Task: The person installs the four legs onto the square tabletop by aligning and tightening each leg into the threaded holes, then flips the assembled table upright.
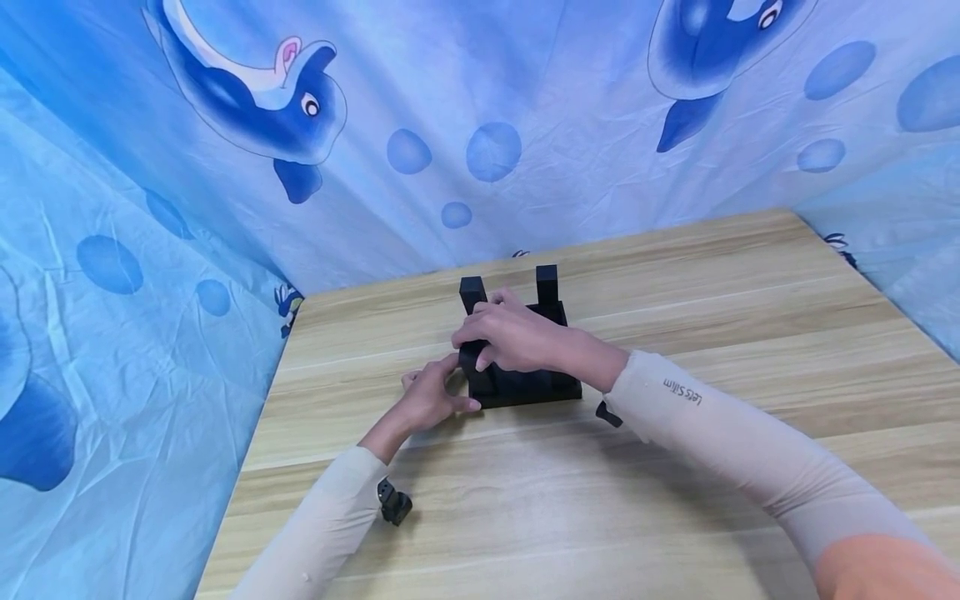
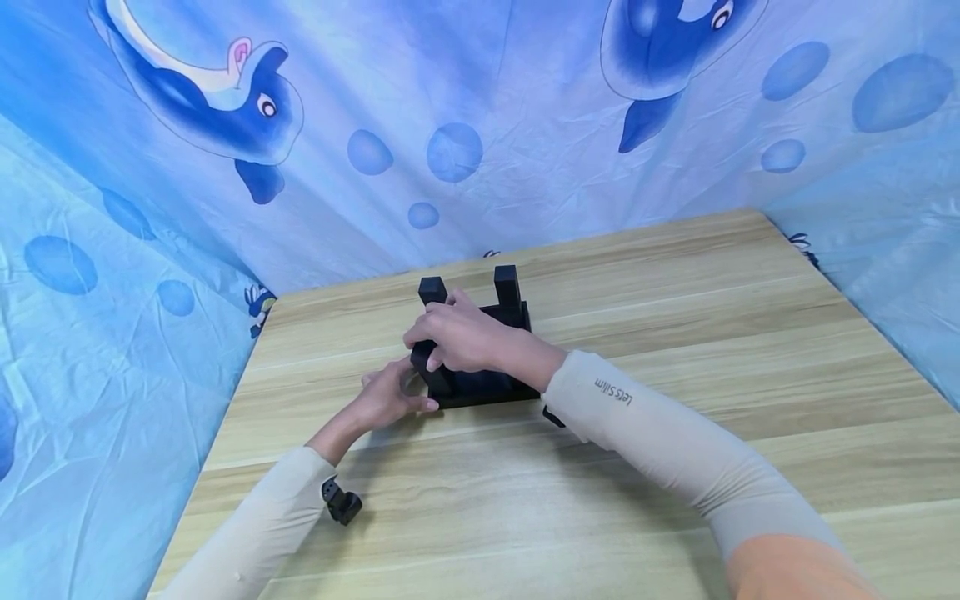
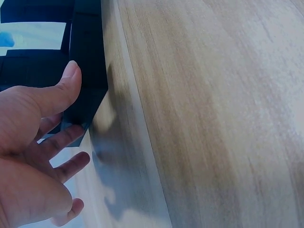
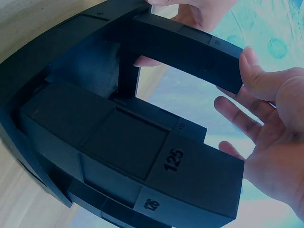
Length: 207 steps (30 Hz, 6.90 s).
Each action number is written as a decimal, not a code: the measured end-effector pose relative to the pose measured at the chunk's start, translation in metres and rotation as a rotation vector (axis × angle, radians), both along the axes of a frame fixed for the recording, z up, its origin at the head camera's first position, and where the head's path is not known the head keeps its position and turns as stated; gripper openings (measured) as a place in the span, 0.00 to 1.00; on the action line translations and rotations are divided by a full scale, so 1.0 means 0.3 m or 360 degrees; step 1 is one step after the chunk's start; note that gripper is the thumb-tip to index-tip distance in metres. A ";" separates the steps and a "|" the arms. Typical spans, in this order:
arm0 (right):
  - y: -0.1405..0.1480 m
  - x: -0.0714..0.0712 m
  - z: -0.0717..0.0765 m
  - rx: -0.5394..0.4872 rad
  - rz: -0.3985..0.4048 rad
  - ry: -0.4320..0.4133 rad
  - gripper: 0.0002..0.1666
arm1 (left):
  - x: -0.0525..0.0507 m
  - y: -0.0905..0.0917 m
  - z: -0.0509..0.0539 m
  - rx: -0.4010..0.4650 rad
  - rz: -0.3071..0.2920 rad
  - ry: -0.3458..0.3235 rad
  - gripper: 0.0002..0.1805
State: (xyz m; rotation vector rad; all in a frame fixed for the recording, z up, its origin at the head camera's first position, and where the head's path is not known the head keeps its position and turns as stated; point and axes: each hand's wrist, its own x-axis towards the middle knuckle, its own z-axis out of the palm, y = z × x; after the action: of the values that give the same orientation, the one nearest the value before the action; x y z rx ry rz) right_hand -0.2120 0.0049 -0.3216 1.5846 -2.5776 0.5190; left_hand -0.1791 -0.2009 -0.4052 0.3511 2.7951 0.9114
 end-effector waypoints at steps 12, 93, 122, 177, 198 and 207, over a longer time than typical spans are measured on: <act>0.093 -0.002 0.043 -0.0074 -0.0119 -0.0122 0.23 | 0.011 -0.026 0.033 0.0022 -0.0142 0.0013 0.33; 0.406 -0.177 -0.238 0.0067 -0.0065 0.0383 0.16 | -0.190 0.013 0.061 -0.0923 -0.0638 0.1314 0.17; 0.480 -0.090 -0.101 -0.0228 0.0059 0.0246 0.16 | -0.130 0.009 0.194 -0.0645 -0.0697 0.1424 0.22; 0.556 -0.016 -0.067 -0.0729 -0.0408 -0.1223 0.16 | -0.059 0.018 0.223 0.0641 -0.0350 -0.0183 0.12; 0.551 -0.019 -0.075 -0.0980 -0.0421 -0.1811 0.23 | -0.046 0.041 0.216 0.0964 -0.0124 -0.0378 0.21; 0.542 -0.019 -0.101 -0.0934 -0.0615 -0.2042 0.21 | -0.042 0.065 0.214 0.0944 -0.0019 -0.0545 0.28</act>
State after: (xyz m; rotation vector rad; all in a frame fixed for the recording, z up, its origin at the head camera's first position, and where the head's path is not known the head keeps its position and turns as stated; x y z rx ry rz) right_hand -0.2176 0.1677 -0.3518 0.4990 -2.7099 2.5353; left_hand -0.1917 -0.1814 -0.3410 0.2548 2.1699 1.6166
